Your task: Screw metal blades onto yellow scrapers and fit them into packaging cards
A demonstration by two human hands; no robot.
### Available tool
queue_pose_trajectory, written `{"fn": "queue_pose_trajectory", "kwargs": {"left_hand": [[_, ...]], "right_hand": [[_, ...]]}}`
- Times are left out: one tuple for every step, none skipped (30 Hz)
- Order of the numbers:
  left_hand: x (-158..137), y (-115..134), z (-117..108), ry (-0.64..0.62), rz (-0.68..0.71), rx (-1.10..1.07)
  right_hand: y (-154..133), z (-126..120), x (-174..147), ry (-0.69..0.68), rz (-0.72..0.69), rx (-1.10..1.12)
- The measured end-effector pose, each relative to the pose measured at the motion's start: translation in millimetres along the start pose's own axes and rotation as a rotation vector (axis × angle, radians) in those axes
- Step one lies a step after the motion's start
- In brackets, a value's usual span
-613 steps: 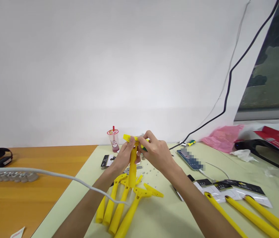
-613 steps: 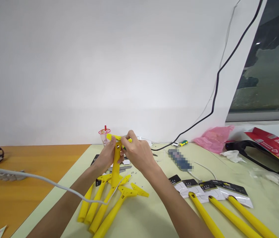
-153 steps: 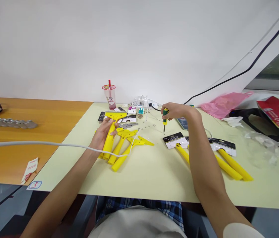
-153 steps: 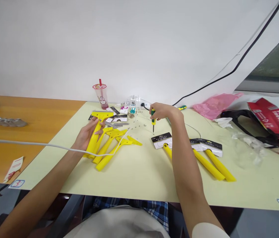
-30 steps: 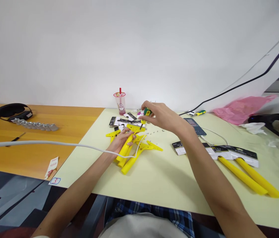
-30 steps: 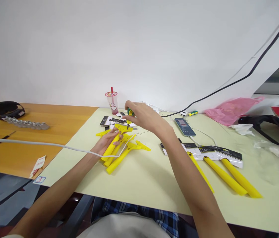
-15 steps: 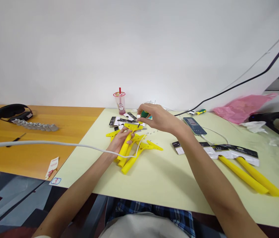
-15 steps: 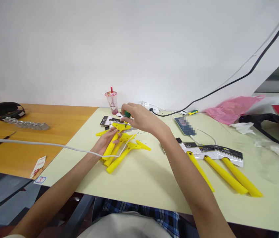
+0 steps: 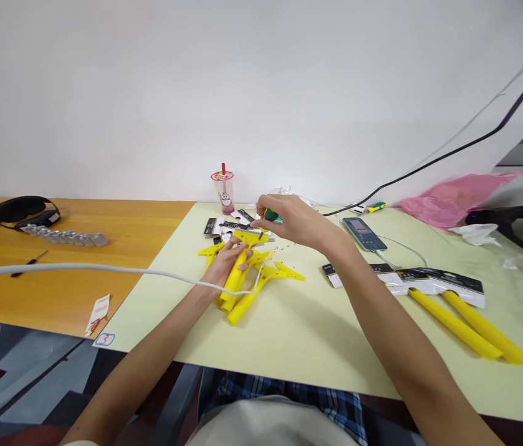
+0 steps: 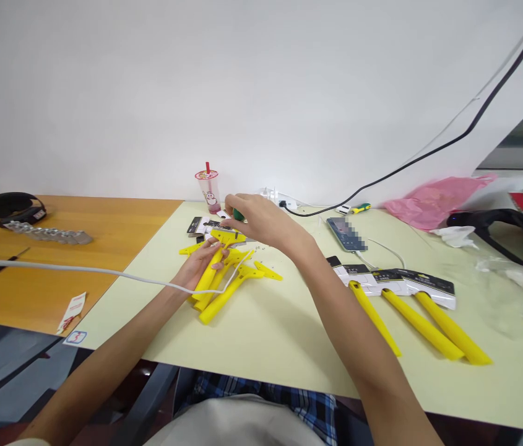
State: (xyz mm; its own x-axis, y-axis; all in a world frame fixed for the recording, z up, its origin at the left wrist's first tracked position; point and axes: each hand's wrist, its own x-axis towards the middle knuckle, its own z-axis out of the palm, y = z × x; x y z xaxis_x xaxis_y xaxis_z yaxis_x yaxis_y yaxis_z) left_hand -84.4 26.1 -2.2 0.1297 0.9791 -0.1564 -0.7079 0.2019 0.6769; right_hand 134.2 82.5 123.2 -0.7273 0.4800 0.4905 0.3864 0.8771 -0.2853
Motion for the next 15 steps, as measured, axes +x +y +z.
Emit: {"fn": "queue_pose_trajectory", "kwargs": {"left_hand": [[0.2, -0.3, -0.3, 0.001, 0.001, 0.002], [0.6, -0.6, -0.9, 0.002, 0.001, 0.003], [1.1, -0.7, -1.7, 0.005, 0.001, 0.004], [1.6, -0.7, -2.5, 0.007, 0.001, 0.004], [2.1, -0.5, -3.3, 0.008, 0.002, 0.003], [2.5, -0.2, -3.9, 0.008, 0.003, 0.001], [2.7, 0.2, -4.4, 0.008, 0.006, -0.002], [2.6, 0.6, -4.7, 0.006, 0.008, -0.004], [2.4, 1.0, -4.7, 0.002, 0.009, -0.006], [2.1, 1.2, -4.6, -0.004, 0.009, -0.008], [1.8, 1.2, -4.3, -0.01, 0.008, -0.01], [1.4, 1.1, -4.0, -0.014, 0.006, -0.01], [1.2, 0.9, -3.7, -0.014, 0.004, -0.008], [1.1, 0.6, -3.5, -0.011, 0.003, -0.006], [1.2, 0.3, -3.3, -0.006, 0.002, -0.003]], "right_hand": [[0.2, 0.1, -0.7, -0.012, 0.0, 0.004], [0.8, 0.6, -1.6, -0.029, -0.001, 0.013], [1.6, 1.3, -2.4, -0.047, 0.0, 0.023], [2.5, 2.1, -2.9, -0.06, 0.0, 0.031], [3.2, 2.9, -3.1, -0.059, 0.0, 0.036], [3.7, 3.6, -2.9, -0.05, -0.003, 0.039], [3.8, 4.1, -2.4, -0.035, -0.008, 0.04], [3.7, 4.3, -1.7, -0.018, -0.017, 0.036], [3.2, 4.3, -1.0, -0.005, -0.024, 0.027], [2.7, 4.2, -0.6, 0.006, -0.026, 0.012], [2.3, 3.9, -0.4, 0.014, -0.025, -0.002], [2.1, 3.7, -0.6, 0.017, -0.021, -0.01], [2.2, 3.5, -1.0, 0.016, -0.018, -0.008], [2.6, 3.6, -1.5, 0.006, -0.015, 0.005], [3.3, 3.8, -2.0, -0.009, -0.014, 0.026]]}}
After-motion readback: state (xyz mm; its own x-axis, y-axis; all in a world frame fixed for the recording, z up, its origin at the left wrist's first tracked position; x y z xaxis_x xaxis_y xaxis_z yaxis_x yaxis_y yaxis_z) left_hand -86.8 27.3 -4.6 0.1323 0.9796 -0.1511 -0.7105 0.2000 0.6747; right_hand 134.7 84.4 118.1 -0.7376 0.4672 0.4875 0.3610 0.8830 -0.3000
